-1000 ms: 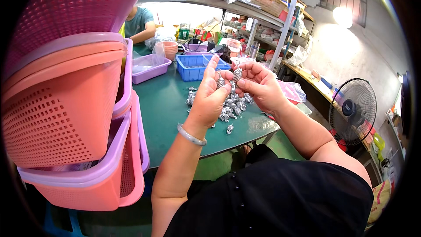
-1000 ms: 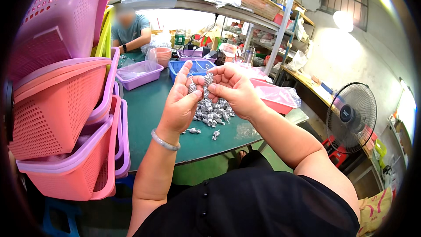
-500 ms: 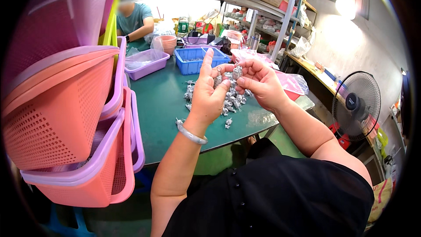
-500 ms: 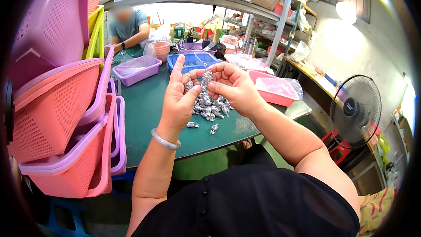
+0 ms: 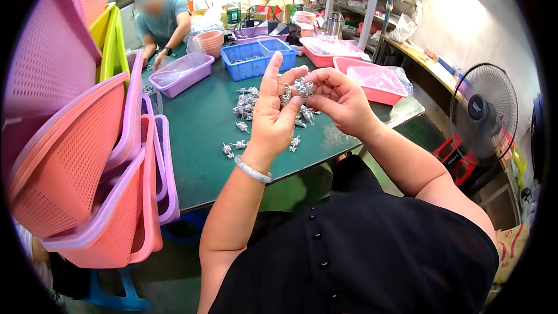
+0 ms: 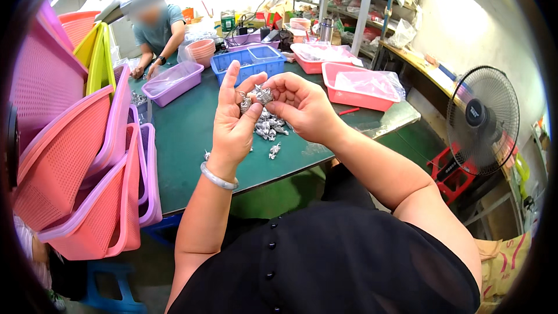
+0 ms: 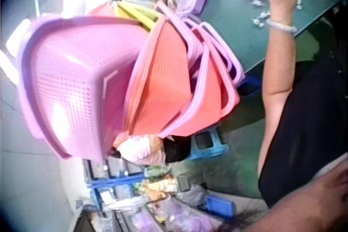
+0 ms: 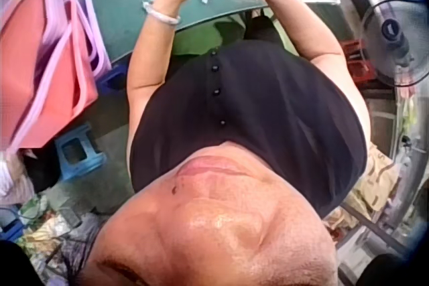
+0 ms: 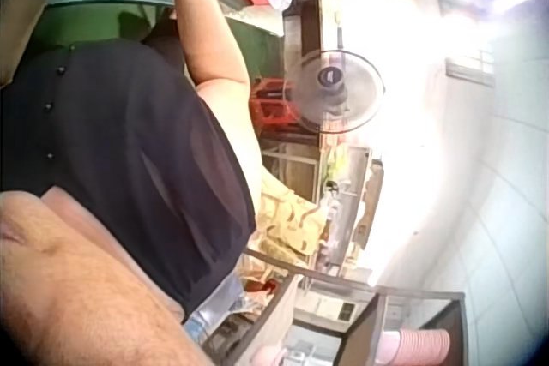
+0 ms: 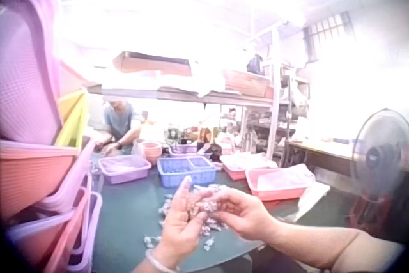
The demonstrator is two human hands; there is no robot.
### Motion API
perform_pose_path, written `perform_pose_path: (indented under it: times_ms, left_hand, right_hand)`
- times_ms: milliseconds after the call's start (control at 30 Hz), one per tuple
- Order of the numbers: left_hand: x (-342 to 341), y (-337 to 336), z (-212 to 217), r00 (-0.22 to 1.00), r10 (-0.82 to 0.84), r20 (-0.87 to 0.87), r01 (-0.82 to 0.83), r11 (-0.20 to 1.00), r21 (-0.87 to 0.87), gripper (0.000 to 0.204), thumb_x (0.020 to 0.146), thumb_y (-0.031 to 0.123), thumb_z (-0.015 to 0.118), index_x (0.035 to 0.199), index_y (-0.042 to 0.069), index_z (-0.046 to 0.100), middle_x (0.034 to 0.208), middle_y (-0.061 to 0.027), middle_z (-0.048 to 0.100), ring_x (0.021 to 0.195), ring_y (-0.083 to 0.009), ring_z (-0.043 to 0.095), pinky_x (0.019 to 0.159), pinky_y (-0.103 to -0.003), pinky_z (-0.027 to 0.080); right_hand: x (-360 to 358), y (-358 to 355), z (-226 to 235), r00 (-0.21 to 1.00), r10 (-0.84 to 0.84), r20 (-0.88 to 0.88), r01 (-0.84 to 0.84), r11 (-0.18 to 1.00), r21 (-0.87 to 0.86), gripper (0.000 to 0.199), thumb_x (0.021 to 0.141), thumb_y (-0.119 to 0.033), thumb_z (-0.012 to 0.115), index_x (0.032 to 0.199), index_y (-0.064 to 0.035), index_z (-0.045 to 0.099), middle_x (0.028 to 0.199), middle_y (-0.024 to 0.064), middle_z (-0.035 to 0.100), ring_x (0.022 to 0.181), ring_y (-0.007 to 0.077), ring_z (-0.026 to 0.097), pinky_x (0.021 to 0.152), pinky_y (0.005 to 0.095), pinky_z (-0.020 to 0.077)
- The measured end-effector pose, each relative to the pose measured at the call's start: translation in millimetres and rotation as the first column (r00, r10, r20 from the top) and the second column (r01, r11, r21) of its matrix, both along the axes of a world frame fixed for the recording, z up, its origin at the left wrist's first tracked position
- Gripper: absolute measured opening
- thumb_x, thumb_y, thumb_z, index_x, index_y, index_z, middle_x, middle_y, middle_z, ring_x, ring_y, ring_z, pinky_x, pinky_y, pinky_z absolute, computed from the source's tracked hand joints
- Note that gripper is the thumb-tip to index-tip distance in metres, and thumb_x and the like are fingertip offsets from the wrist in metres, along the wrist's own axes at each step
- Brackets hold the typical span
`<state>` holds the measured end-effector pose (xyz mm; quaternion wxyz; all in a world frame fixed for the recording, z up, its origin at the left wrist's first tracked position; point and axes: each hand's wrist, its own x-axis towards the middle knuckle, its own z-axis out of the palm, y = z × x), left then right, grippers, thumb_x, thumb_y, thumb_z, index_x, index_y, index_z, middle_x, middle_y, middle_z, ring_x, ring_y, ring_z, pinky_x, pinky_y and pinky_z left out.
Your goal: The person picks up silver metallic components from a pile on a green table, rotates them by hand to check for defects, and uses red-handled pliers to trim a small section from one component.
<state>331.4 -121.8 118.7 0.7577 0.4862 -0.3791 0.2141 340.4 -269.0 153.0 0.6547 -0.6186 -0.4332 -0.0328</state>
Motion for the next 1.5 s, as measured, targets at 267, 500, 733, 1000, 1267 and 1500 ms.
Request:
perform_pose_path:
  times_ms: [267,500,733,1000,1267,1500]
  left_hand:
    - [14,-13,-17,0.980,-0.035,-0.198,0.036,0.999,-0.001,0.059,0.081,-0.004,0.049,0.133,-0.001,0.020,0.124,-0.0145,0.040,0.084,-0.0070,0.046,0.078,-0.019,0.042]
    - [19,-14,-31,0.892,-0.104,-0.441,0.145,0.988,0.059,0.035,0.083,-0.002,0.049,0.117,-0.002,0.046,0.113,-0.0074,0.047,0.088,-0.0109,0.048,0.082,-0.023,0.041]
    - [30,-1,-45,0.881,0.022,-0.472,0.068,0.983,0.171,0.040,0.084,0.002,0.051,0.123,-0.001,0.043,0.093,-0.0026,0.048,0.088,-0.0115,0.048,0.081,-0.025,0.041]
    - [16,7,-42,0.885,-0.068,-0.460,0.119,0.989,0.084,0.051,0.087,0.004,0.048,0.133,0.002,0.027,0.094,-0.0057,0.051,0.087,-0.0150,0.053,0.079,-0.027,0.043]
    - [8,23,-37,0.758,-0.323,-0.567,0.240,0.946,-0.218,0.043,0.089,0.007,0.044,0.129,0.001,0.028,0.109,-0.0163,0.052,0.101,-0.0225,0.053,0.088,-0.033,0.044]
    - [15,14,-35,0.642,-0.487,-0.593,0.280,0.868,-0.410,0.041,0.094,0.022,0.036,0.125,-0.004,0.032,0.116,-0.0231,0.047,0.109,-0.0303,0.049,0.096,-0.039,0.039]
  right_hand:
    - [18,-47,-1,0.995,-0.065,-0.079,0.062,0.997,-0.035,0.027,0.077,0.008,0.056,0.102,-0.0023,0.050,0.086,0.0010,0.056,0.078,0.0064,0.054,0.066,0.0201,0.0451]
    - [29,-101,11,0.961,-0.257,-0.100,0.252,0.966,-0.059,0.025,0.079,-0.005,0.062,0.101,-0.0045,0.050,0.084,-0.0007,0.055,0.072,0.0088,0.057,0.062,0.0210,0.0457]
    - [53,-111,-10,0.962,-0.215,-0.166,0.204,0.976,-0.082,0.025,0.079,-0.003,0.060,0.102,-0.0050,0.050,0.083,0.0005,0.055,0.071,0.0109,0.057,0.062,0.0232,0.0460]
    - [56,-86,-36,0.959,-0.050,-0.280,0.042,0.999,-0.035,0.027,0.077,-0.001,0.060,0.102,-0.0038,0.051,0.084,0.0020,0.055,0.069,0.0106,0.055,0.060,0.0228,0.0440]
    - [51,-38,-41,0.811,0.198,-0.550,-0.214,0.976,0.037,0.023,0.078,-0.004,0.061,0.098,-0.0044,0.050,0.084,0.0027,0.056,0.069,0.0120,0.057,0.059,0.0239,0.0456]
    - [69,-32,-55,0.688,0.289,-0.665,-0.296,0.949,0.107,0.019,0.080,-0.009,0.060,0.096,-0.0047,0.050,0.082,0.0050,0.056,0.068,0.0140,0.057,0.060,0.0259,0.0472]
